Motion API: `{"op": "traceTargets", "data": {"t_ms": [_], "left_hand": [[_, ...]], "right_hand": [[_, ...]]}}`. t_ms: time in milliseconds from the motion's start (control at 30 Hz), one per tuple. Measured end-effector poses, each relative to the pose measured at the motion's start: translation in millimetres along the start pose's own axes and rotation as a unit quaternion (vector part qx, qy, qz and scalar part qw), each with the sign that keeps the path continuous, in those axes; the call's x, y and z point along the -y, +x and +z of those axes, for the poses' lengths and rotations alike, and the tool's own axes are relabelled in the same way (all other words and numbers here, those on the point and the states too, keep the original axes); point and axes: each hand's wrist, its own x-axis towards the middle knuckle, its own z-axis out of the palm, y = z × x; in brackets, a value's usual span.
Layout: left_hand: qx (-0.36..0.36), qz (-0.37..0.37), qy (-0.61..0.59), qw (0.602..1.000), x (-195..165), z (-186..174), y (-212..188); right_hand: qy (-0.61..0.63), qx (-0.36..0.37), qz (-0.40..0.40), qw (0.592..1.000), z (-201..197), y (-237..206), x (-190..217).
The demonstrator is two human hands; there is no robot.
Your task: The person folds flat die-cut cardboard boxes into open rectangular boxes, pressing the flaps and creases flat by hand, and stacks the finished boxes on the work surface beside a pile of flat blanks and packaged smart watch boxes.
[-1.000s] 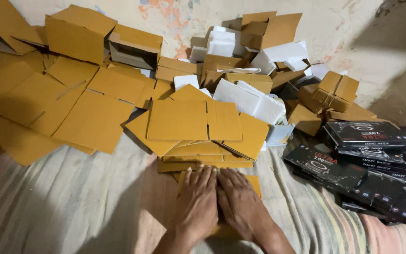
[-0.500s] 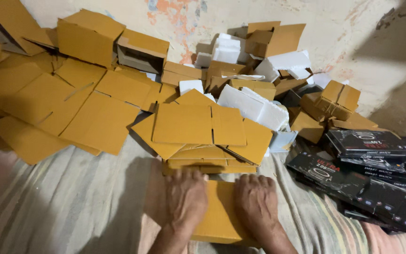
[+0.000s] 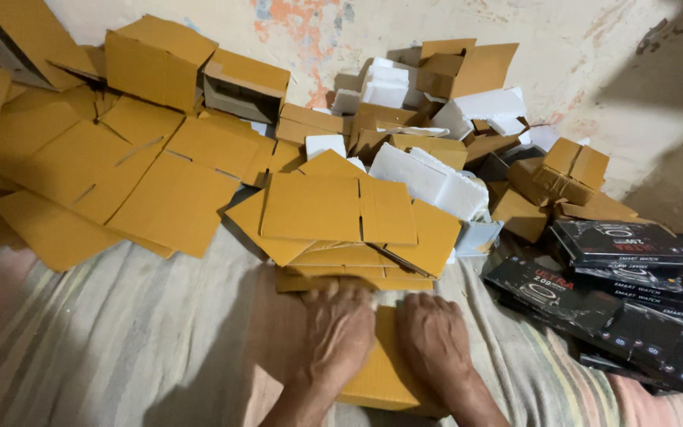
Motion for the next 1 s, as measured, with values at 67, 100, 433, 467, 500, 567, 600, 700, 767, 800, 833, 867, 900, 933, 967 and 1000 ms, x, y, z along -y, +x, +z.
{"op": "traceTargets", "data": {"t_ms": [67, 100, 433, 467, 500, 567, 600, 700, 767, 800, 833, 867, 900, 933, 967, 1000], "left_hand": [[0.031, 0.075, -0.036, 0.996, -5, -7, -4], [0.016, 0.064, -0.059, 0.996, -8, -12, -5], [0.05, -0.088, -0.013, 0.995, -1, -5, 6], [0.056, -0.078, -0.021, 0.995, -1, 4, 7], [0.014, -0.048, -0.021, 0.999, 0, 12, 10], [-0.067, 0.015, -0.019, 0.997, 3, 24, 12], [-0.097, 0.024, -0.032, 0.995, 5, 27, 11], [-0.102, 0.016, -0.042, 0.994, 7, 26, 10], [0.012, -0.041, -0.012, 0.999, 6, 18, 9], [0.049, -0.075, -0.017, 0.996, 4, 13, 9], [0.082, -0.109, -0.022, 0.99, 2, 8, 10], [0.114, -0.144, -0.027, 0.983, 0, 4, 10], [0.058, -0.123, -0.014, 0.991, -1, 1, 9], [0.004, -0.101, -0.003, 0.995, -3, 0, 8], [-0.049, -0.079, 0.008, 0.996, -5, 0, 7], [-0.052, -0.042, -0.003, 0.998, -7, 1, 5]], "right_hand": [[0.046, -0.014, -0.063, 0.997, -1, 1, 6], [0.072, -0.027, -0.086, 0.993, -1, 1, 9], [-0.102, 0.046, 0.019, 0.994, -4, -1, -6], [-0.063, 0.029, -0.03, 0.997, 0, -2, -2], [-0.025, 0.01, -0.079, 0.997, 5, -3, 4], [0.019, -0.039, -0.12, 0.992, 14, -3, 11], [0.026, -0.065, -0.115, 0.991, 18, -1, 14], [0.026, -0.092, -0.106, 0.99, 24, 1, 9], [0.007, -0.068, -0.072, 0.995, 21, -2, -1], [-0.009, -0.047, -0.04, 0.998, 16, -5, -7], [-0.027, -0.026, -0.01, 0.999, 11, -6, -13], [-0.034, -0.009, 0.021, 0.999, 5, -9, -18], [-0.041, 0.009, 0.052, 0.998, -2, -12, -21], [-0.047, 0.03, 0.084, 0.995, -8, -17, -21], [-0.081, 0.037, 0.077, 0.993, -14, -22, -19], [-0.114, 0.042, 0.068, 0.99, -20, -27, -15]]}}
